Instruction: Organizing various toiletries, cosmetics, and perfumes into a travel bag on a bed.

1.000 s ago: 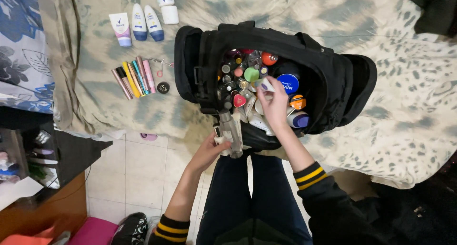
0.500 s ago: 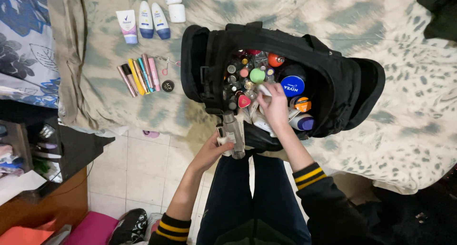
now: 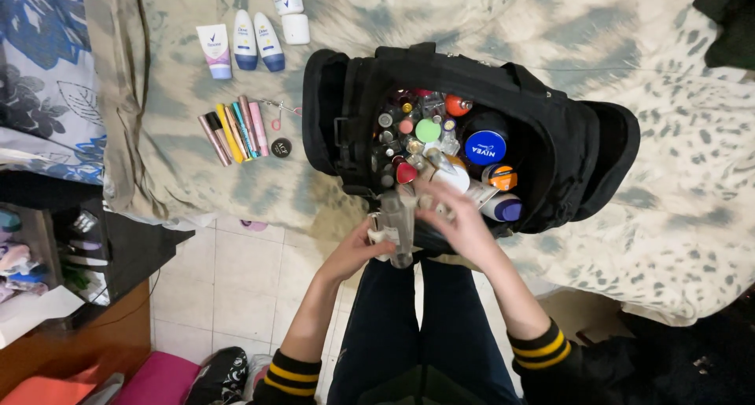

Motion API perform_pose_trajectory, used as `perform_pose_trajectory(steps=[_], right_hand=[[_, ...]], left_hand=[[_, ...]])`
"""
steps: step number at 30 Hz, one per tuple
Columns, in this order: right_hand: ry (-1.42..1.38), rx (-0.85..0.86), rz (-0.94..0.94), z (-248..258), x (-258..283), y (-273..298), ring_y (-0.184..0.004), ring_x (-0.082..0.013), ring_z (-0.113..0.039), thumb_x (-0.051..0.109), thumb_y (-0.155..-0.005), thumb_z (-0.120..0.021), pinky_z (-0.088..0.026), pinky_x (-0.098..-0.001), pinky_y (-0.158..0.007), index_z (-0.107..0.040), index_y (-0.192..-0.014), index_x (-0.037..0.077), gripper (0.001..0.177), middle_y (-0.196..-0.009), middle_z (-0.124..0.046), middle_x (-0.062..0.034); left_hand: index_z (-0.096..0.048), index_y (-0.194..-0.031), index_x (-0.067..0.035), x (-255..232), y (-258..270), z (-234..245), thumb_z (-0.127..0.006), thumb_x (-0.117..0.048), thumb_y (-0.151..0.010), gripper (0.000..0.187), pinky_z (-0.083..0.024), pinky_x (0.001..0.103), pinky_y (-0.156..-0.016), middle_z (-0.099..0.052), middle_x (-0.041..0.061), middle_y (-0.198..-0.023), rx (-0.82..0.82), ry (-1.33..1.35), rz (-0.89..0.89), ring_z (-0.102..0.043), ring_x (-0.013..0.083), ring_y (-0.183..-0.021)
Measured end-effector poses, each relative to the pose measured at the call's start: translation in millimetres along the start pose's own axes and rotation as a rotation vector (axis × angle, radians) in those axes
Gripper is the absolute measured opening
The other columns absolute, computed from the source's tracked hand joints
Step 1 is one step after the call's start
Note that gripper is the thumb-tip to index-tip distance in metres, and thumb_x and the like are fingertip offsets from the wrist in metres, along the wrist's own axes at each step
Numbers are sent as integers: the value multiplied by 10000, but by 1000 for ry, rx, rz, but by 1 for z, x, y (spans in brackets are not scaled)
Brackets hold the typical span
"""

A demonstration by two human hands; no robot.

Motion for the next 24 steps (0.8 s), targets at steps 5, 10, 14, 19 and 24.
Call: perform_pose_trajectory(steps=[5, 10, 14, 19, 24], right_hand=[[-191, 352, -433, -29, -48, 32, -742, -186, -657, 109, -889, -771, -539, -317, -681, -699, -1164, 44, 292, -869, -692, -83], [-127, 32, -350, -7, -59, 2, -797, -185, -624, 66, -963, -791, -518, -348, -695, -661, -958, 2, 146, -896, -644, -113], [-133, -140, -207, -18, -37, -45, -942, -239, -727, 42, -990, -706, -589, -363, -800, -620, -1151, -13, 190, -1058, -689, -150], [-6, -55, -181, -62, -61, -54, -857, -334, -712, 20, -975, -685, -570, -384, -720, -609, -1128, -21, 175, -1044, -664, -196], [180, -61, -168, -69, -52, -54, -887, -425, -655, 66, -977, -665, -528, -480, -741, -628, -1096, 8, 137, -1019, -644, -204]], left_hand=[[-562, -1401, -61, -4, -4, -8, -775, -92, -907, 539, -517, 283, -871, -692, 15, -1154, 12, -67, 27, -641, 93, -1006], [-521, -1448, -77, -33, 9, -15, -759, -79, -895, 602, -515, 290, -966, -671, 18, -1281, -37, 3, -24, -640, 101, -1109], [-491, -1485, -61, -52, 20, -18, -729, -54, -897, 634, -491, 322, -1061, -603, 25, -1465, -57, -3, -108, -607, 120, -1244], [-501, -1485, -49, -51, 25, -16, -722, -46, -908, 619, -486, 336, -1091, -598, 50, -1486, -82, -10, -136, -599, 136, -1280], [-565, -1387, -56, -30, 20, -5, -750, -97, -926, 498, -517, 309, -996, -667, 36, -1321, -154, -11, -148, -635, 117, -1177]])
Point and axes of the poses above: each hand's wrist, its own y-axis away from the middle knuckle, its own z-axis out of the back of the hand, x = y × z, the point moved 7 cm from there along -y, towards the middle knuckle
